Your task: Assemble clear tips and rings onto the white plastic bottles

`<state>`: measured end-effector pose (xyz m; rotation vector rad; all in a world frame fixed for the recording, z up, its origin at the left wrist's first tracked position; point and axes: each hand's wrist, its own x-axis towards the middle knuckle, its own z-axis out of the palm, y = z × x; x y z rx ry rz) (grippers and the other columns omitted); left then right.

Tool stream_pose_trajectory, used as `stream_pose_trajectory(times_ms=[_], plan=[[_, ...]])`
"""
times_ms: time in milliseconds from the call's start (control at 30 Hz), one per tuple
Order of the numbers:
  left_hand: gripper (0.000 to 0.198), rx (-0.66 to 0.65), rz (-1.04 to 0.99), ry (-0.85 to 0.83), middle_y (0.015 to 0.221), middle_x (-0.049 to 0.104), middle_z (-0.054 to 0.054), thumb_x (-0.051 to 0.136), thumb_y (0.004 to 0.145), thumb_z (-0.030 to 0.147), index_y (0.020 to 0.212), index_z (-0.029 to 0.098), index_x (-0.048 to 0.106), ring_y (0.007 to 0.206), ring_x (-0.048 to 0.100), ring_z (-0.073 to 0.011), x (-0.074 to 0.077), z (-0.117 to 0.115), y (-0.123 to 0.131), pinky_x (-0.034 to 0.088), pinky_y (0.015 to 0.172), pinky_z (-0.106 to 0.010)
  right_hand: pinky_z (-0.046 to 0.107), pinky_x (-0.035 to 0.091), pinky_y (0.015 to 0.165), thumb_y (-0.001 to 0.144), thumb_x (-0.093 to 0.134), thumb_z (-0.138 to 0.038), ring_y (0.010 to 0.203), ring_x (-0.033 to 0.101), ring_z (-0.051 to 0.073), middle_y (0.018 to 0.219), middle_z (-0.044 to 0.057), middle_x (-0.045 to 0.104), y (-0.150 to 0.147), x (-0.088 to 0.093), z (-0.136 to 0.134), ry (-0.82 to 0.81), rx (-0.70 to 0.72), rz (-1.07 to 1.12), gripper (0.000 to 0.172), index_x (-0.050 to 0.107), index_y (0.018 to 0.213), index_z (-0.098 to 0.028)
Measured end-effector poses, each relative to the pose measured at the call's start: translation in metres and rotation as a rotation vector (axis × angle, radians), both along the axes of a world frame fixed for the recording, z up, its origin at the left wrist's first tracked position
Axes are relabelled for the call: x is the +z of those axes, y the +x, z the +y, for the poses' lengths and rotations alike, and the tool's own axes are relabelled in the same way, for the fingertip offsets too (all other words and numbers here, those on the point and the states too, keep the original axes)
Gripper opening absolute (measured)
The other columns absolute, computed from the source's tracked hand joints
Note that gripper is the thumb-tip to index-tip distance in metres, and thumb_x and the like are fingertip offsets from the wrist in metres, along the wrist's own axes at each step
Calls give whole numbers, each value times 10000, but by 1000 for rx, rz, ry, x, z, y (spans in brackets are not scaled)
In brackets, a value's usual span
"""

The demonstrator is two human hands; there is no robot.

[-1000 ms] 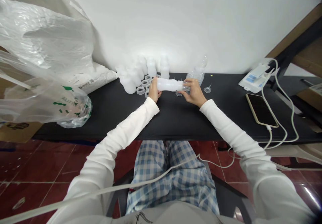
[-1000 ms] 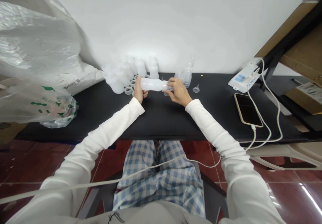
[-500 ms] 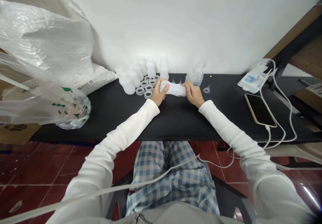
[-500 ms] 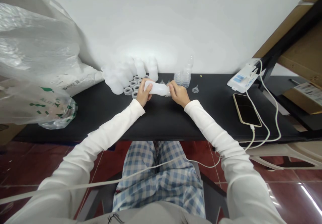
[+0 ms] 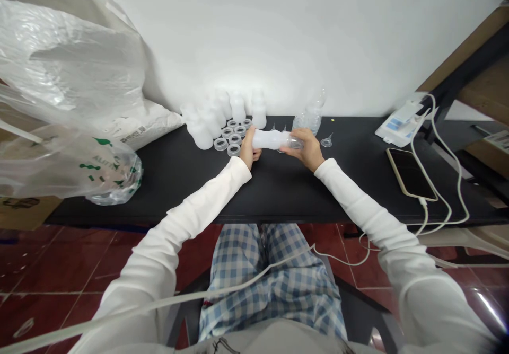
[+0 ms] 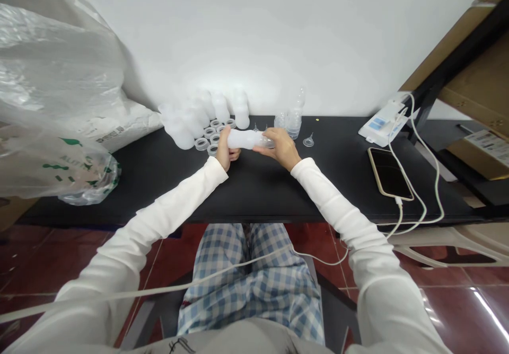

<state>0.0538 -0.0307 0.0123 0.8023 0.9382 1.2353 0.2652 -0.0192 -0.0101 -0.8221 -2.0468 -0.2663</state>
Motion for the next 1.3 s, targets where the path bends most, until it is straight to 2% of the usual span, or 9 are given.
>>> stream_pose_trajectory(times_ms=[100, 200, 400, 533, 633, 800, 1000, 1200, 1300], plan=[[590, -3, 8, 2, 433, 176, 105, 468, 897, 758, 658, 223, 406, 324, 131, -40, 2, 2, -2, 54, 353, -220, 542, 516, 985, 967, 600, -484, 1159, 629, 297, 1233, 118, 667, -1, 0, 2, -21, 27, -62, 306, 580, 1194, -281], [578, 88, 12, 64, 439, 237, 104, 530, 870, 757, 693, 217, 428, 327, 170, -37, 4, 2, -4, 74, 359, -216, 564, 470, 1031, 1022, 497, -362, 1246, 577, 292, 1270, 113, 636, -3, 2, 0, -30, 19, -137, 220, 549, 1227, -300], [568, 145, 49, 235, 459, 342, 88, 605, 826, 758, 772, 209, 469, 345, 249, -37, 2, -3, -2, 131, 383, -207, 534, 467, 962, 999, 459, -570, 1137, 593, 326, 1215, 169, 627, -5, 15, -8, -38, -93, -116, 499, 518, 1309, -184], [472, 199, 105, 298, 505, 361, 91, 590, 878, 678, 842, 220, 482, 368, 272, -40, -1, -2, -2, 157, 392, -183, 516, 440, 959, 1039, 306, -568, 1045, 590, 317, 1014, 129, 665, -4, 18, -8, -125, -215, -118, 503, 627, 1123, -189], [429, 229, 111, 288, 550, 392, 81, 611, 880, 633, 859, 219, 502, 387, 301, -37, -1, -1, -2, 168, 395, -182, 497, 446, 949, 1032, 309, -598, 922, 593, 291, 893, 103, 652, -3, 16, -5, -195, -206, -137, 522, 636, 1032, -190], [505, 250, 52, 187, 486, 346, 83, 620, 845, 698, 775, 215, 489, 351, 266, -38, 0, 2, -3, 121, 386, -218, 476, 487, 916, 991, 470, -582, 1019, 601, 301, 1101, 145, 639, -2, 12, -1, -163, -90, -152, 455, 550, 1198, -185], [588, 202, 52, 198, 452, 342, 80, 579, 820, 785, 739, 216, 451, 339, 238, -40, -2, 2, -2, 101, 391, -229, 570, 487, 982, 1035, 375, -374, 1118, 582, 303, 1178, 149, 568, 0, 6, 2, -112, -18, -129, 249, 518, 1173, -222], [605, 200, 64, 238, 437, 340, 85, 561, 811, 809, 758, 219, 435, 336, 218, -41, -2, 2, -2, 78, 389, -230, 532, 490, 963, 950, 523, -610, 1127, 583, 335, 1194, 172, 587, -3, 15, -4, -125, -40, -107, 549, 506, 1293, -182], [617, 199, 65, 247, 448, 352, 88, 585, 780, 823, 785, 217, 470, 347, 246, -43, -2, 1, -2, 100, 383, -217, 512, 460, 950, 1023, 353, -567, 1047, 592, 322, 1086, 145, 642, -2, 18, -6, -151, -163, -124, 489, 583, 1214, -180]])
